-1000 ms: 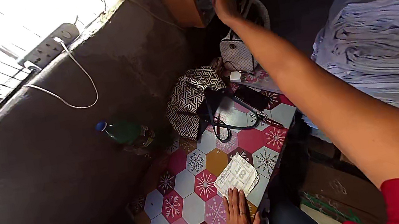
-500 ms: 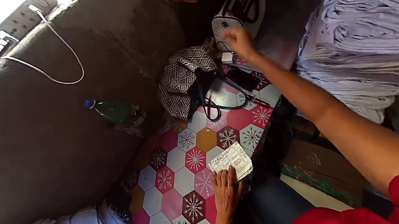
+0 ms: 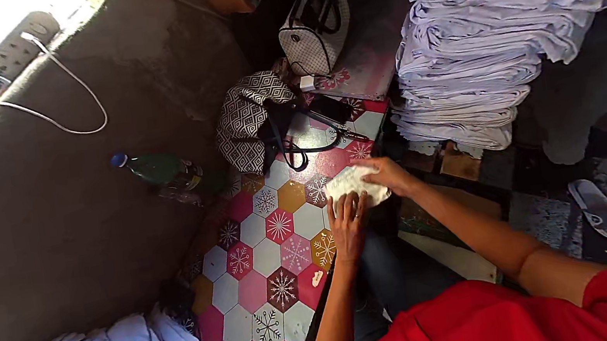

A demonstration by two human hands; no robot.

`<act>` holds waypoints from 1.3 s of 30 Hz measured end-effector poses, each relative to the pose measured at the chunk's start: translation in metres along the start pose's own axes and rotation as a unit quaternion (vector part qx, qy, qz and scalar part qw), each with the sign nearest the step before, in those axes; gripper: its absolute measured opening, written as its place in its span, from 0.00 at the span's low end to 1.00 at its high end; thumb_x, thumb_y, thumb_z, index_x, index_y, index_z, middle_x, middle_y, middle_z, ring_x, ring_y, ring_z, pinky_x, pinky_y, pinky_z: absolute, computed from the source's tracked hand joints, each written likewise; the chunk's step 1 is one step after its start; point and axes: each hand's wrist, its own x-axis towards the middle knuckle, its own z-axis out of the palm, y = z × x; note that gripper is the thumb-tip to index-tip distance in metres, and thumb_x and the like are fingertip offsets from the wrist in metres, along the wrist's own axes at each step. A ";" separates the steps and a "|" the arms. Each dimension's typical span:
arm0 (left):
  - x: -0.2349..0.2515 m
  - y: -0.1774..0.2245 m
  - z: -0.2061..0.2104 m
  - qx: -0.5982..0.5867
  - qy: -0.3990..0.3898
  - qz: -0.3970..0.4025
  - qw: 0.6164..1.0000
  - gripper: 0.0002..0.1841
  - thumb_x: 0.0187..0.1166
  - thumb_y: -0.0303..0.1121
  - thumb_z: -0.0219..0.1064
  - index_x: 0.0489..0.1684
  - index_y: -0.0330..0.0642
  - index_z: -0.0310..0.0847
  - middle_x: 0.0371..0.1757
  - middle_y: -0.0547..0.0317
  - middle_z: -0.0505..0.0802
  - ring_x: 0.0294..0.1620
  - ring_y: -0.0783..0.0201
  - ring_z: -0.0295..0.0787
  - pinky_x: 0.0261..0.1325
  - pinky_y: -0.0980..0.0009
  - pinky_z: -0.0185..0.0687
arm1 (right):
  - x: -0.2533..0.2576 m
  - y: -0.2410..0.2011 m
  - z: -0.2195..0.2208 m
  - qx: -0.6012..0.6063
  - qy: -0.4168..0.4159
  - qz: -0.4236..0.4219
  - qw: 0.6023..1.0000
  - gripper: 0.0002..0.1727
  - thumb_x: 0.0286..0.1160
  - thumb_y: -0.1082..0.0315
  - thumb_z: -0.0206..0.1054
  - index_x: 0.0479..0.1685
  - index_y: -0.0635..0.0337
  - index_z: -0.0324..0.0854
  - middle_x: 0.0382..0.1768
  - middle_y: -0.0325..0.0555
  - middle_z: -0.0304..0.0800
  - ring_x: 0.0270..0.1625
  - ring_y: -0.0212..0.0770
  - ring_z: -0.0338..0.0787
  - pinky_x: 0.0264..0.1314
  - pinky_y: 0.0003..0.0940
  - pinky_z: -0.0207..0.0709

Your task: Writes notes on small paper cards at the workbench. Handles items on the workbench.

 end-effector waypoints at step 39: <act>0.235 -0.130 0.047 -0.014 -0.255 -0.021 0.967 0.19 0.87 0.26 0.57 0.74 0.34 0.80 0.85 0.41 0.75 0.70 0.39 0.86 0.65 0.45 0.85 | 0.294 -0.006 -0.097 -0.487 0.160 -0.149 0.846 0.24 0.92 0.58 0.54 0.76 0.64 0.80 0.78 0.68 0.76 0.87 0.70 0.67 0.87 0.81 0.37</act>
